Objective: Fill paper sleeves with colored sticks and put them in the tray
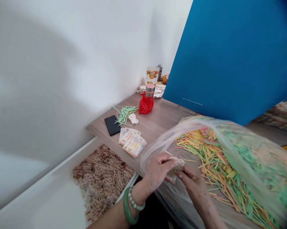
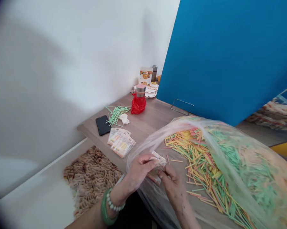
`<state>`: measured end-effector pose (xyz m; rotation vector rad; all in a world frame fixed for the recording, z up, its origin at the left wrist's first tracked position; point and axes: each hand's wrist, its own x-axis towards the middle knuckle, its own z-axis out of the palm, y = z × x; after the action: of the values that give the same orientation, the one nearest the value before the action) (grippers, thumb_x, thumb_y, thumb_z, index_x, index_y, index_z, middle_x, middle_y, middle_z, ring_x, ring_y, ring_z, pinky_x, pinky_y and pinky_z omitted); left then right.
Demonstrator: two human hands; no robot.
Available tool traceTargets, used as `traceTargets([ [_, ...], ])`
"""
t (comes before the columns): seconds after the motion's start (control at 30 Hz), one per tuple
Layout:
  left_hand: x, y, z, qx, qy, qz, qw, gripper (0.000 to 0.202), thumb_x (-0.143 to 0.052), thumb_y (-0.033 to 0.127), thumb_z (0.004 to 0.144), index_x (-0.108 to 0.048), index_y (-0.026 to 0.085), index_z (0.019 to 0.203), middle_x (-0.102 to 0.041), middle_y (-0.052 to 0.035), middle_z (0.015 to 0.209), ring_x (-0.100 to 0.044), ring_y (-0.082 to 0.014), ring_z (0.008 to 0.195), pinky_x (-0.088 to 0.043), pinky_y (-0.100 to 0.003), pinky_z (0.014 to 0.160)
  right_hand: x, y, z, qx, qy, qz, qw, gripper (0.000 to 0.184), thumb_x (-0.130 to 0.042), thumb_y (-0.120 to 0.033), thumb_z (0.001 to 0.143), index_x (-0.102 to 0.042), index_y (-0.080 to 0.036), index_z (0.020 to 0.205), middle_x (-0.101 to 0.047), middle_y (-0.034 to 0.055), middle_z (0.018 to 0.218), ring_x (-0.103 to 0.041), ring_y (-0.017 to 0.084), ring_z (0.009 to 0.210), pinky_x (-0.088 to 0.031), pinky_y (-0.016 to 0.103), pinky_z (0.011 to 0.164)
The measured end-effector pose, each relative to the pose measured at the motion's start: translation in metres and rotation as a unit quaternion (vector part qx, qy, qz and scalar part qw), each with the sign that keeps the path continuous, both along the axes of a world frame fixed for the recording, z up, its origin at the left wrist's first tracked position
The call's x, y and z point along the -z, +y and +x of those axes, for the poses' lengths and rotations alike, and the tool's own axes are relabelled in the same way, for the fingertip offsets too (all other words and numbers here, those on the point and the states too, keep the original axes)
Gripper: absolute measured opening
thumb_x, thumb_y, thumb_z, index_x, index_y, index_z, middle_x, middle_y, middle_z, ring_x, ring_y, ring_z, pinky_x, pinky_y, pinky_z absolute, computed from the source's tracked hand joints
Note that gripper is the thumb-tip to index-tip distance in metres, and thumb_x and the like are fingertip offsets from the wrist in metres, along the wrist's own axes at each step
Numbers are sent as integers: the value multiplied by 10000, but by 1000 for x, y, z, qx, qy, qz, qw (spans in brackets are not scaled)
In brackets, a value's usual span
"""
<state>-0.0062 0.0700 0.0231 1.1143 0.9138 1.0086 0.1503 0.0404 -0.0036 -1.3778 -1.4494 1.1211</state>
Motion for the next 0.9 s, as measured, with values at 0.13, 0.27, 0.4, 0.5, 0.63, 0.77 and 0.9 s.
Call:
traceTargets([
  [0.13, 5, 20, -45, -112, 144, 44, 982, 226, -617, 339, 797, -609, 166, 650, -542, 12, 698, -509, -143, 702, -429, -257, 670, -4, -3, -24, -40, -80, 4, 996, 264, -530, -385, 865, -616, -195, 702, -611, 23, 713, -559, 193, 716, -428, 291, 668],
  [0.27, 22, 65, -96, -207, 421, 146, 871, 270, -487, 279, 903, -638, 171, 707, -625, -49, 864, -560, -194, 836, -445, -320, 801, 2, 2, -18, 35, -246, -2, 969, 211, -455, -294, 879, -630, -186, 831, -654, 59, 829, -600, 214, 807, -437, 308, 739],
  [0.4, 45, 95, -112, -222, 651, 182, 703, 329, -433, 305, 969, -732, 197, 1053, -578, -141, 1344, -522, -339, 1146, -398, -498, 960, 12, 10, -14, 103, -407, -78, 904, 464, -480, -311, 912, -544, -96, 1319, -672, 178, 1122, -623, 307, 1041, -447, 393, 890],
  [0.5, 54, 98, -111, -237, 690, 195, 656, 420, -421, 350, 987, -620, 181, 1316, -483, -191, 1462, -462, -386, 1267, -368, -555, 1012, 15, 17, -23, 116, -435, -114, 886, 650, -546, -362, 900, -408, -68, 1463, -593, 234, 1311, -571, 364, 1198, -429, 430, 970],
  [0.63, 54, 92, -113, -269, 675, 225, 649, 497, -405, 351, 998, -515, 89, 1405, -421, -261, 1502, -381, -406, 1374, -293, -610, 1089, 17, 23, -29, 147, -378, -155, 901, 717, -578, -336, 867, -348, -101, 1503, -593, 212, 1344, -573, 339, 1234, -430, 401, 994],
  [0.77, 44, 77, -109, -295, 595, 284, 692, 404, -446, 343, 980, -631, 126, 1266, -479, -220, 1470, -485, -370, 1308, -375, -548, 1074, 23, 25, -23, 192, -288, -166, 923, 646, -541, -213, 824, -408, -189, 1456, -699, 118, 1190, -674, 273, 1052, -483, 341, 865],
  [0.9, 37, 45, -78, -257, 443, 322, 796, 255, -503, 326, 946, -715, 207, 1023, -663, -108, 1164, -632, -253, 1081, -505, -392, 963, 29, 22, -16, 219, -243, -124, 937, 534, -509, -165, 830, -522, -218, 1361, -735, 75, 1088, -696, 234, 948, -491, 299, 783],
])
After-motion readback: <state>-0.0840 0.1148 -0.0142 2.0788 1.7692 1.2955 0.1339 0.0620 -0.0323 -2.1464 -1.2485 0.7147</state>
